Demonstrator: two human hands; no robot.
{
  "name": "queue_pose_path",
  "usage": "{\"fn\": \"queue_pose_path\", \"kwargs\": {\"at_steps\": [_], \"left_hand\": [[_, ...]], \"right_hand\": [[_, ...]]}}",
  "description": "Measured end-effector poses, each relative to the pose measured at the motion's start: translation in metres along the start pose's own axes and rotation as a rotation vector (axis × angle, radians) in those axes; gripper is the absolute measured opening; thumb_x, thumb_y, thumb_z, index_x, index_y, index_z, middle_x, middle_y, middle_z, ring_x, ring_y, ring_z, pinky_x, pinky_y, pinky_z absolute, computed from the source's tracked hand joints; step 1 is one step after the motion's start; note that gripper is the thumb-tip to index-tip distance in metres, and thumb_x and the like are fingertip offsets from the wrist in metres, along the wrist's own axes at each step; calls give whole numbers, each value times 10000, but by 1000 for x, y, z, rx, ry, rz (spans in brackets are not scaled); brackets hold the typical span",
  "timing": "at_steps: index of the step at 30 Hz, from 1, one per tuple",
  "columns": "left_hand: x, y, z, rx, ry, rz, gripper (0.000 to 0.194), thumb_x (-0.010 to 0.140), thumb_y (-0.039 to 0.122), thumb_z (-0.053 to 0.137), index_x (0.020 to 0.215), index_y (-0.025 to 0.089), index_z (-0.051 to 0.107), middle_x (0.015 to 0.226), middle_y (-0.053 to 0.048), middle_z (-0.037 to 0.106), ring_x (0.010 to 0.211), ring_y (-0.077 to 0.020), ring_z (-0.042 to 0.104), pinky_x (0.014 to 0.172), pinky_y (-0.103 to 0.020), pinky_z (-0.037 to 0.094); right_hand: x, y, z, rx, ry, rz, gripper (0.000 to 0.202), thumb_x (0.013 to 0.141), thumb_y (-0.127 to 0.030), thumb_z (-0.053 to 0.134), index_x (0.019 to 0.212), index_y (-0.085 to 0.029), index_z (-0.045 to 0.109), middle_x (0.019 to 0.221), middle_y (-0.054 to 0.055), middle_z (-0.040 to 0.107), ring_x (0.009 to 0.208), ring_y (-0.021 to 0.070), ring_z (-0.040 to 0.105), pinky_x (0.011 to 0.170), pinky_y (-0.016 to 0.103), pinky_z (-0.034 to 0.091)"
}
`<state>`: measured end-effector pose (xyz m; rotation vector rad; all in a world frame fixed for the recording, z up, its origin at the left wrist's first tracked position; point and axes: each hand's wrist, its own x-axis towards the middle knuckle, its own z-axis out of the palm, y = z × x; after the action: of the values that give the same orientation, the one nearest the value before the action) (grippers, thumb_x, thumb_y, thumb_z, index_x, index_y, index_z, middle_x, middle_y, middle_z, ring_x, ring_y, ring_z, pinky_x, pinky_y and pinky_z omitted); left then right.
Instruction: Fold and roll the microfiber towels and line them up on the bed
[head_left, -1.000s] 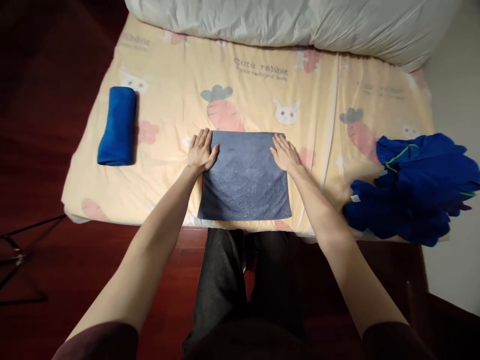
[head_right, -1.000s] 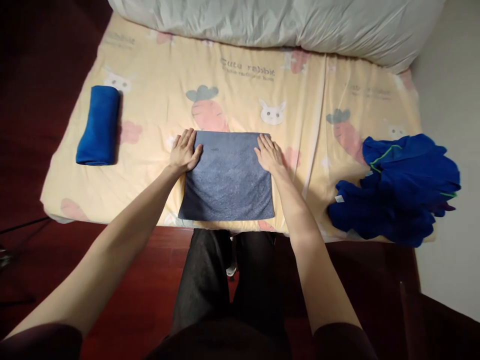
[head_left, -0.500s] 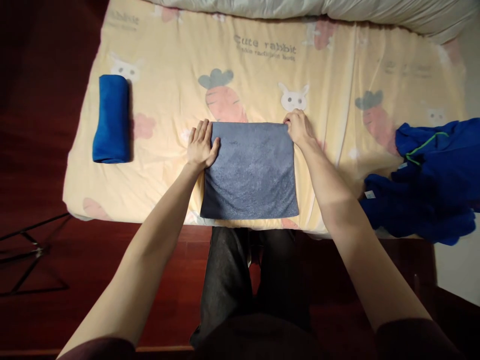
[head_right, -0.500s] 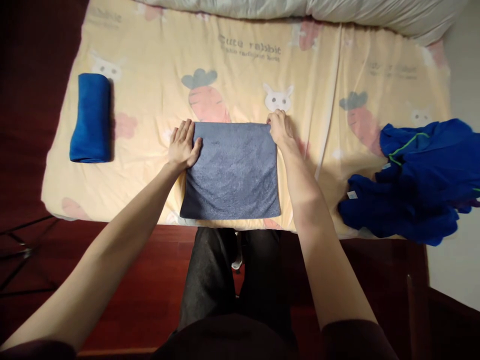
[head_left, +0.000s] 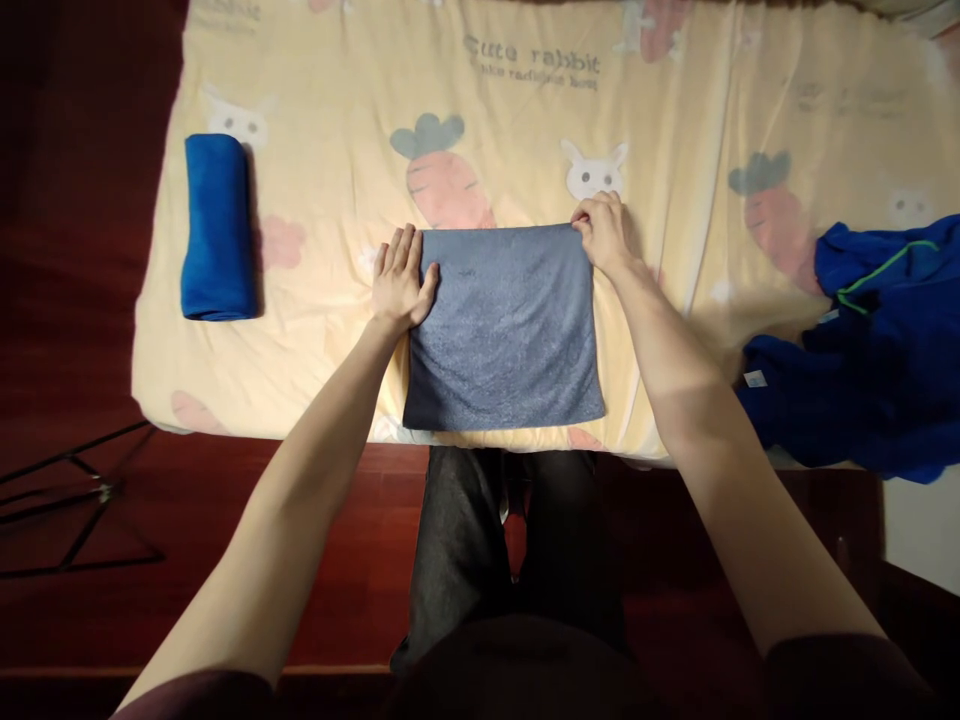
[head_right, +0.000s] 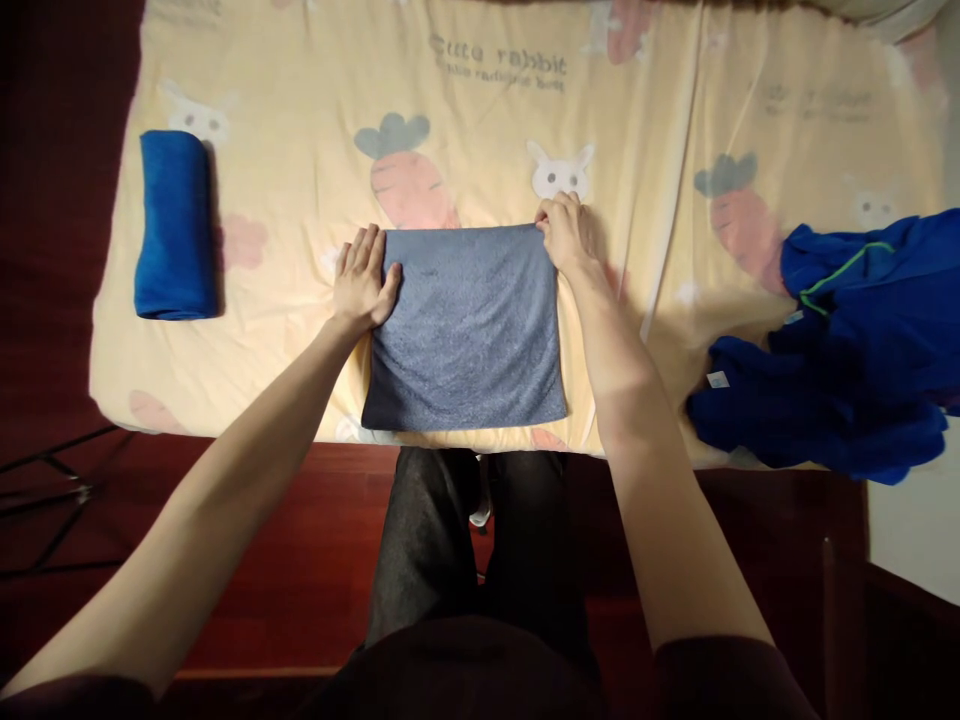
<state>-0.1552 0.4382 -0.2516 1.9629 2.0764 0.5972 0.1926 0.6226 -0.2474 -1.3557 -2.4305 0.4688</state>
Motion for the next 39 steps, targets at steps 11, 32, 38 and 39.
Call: {"fn": "queue_pose_path", "kwargs": {"at_steps": [11,32,38,39], "left_hand": [[-55,32,-7,-33,-48,24,716,1050,536,327,1639,129,330,1743,-110,195,1632,-286,76,1331,-526,-7],[-363,78,-1,-454,-57,-342,632,938,312,502,1556,194,443,1529,-172,557,1458,-317,500,1236,-528,385],[-333,77,-14,-590,122,-407,582,894,235,563,1466,147,510,1414,-183,637,1255,-285,657,1084,-463,535],[-324,78,-18,-602,134,-407,590,885,228,577,1464,138,512,1409,-187,639,1234,-281,665,1063,-449,547]], "right_hand": [[-94,-59,4,-115,18,142,577,1115,-427,267,1614,-155,364,1695,154,322,1604,291,204,1284,647,129],[-377,-135,-6,264,212,244,493,896,-114,526,1365,-150,672,1435,174,646,1375,270,578,1198,484,436],[-355,-135,6,503,294,472,567,709,-105,624,1271,-153,686,1295,169,713,1076,257,697,1050,451,546],[-352,-134,8,573,306,488,589,681,-107,627,1266,-146,681,1293,178,710,1021,251,705,997,440,573]]}}
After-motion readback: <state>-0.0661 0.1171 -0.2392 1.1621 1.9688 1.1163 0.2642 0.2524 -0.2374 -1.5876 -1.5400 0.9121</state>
